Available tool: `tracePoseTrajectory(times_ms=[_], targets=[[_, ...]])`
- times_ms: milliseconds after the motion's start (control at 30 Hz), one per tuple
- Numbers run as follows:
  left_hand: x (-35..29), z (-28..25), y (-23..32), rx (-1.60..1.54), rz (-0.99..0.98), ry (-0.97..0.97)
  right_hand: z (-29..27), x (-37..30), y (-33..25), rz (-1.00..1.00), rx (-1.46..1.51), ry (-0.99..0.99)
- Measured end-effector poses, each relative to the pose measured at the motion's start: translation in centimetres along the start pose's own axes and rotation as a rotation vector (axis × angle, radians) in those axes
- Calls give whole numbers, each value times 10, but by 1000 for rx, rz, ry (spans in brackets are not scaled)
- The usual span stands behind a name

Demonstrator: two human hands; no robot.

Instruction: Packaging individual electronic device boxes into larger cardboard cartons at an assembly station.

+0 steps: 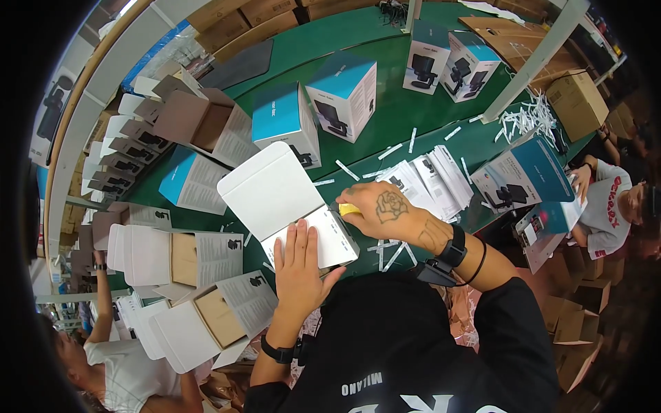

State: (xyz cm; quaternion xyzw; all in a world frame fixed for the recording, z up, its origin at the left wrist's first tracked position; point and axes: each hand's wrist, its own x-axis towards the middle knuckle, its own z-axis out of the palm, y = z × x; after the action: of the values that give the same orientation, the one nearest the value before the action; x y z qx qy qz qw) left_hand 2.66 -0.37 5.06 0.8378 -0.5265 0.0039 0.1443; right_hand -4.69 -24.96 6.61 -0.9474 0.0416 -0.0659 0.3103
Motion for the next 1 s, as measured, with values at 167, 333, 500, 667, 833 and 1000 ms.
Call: tracePoseTrajectory(times_ms=[167, 333, 500, 667, 833, 1000], targets=[[-2, 3, -3, 11, 6, -11, -2, 7, 5, -14, 66, -64], [-6, 8, -4, 25, 15, -8, 5, 17, 14, -1, 143, -105], [-13, 10, -12, 23, 9, -2, 15, 20, 8, -91, 95, -48], [-22, 8, -18, 26, 19, 16, 33, 22, -15, -36, -51, 138], [-28, 8, -24, 30, 20, 35, 46, 22, -23, -94, -122, 257], [-34, 7, -29, 22, 19, 39, 62, 22, -17, -111, -48, 324]])
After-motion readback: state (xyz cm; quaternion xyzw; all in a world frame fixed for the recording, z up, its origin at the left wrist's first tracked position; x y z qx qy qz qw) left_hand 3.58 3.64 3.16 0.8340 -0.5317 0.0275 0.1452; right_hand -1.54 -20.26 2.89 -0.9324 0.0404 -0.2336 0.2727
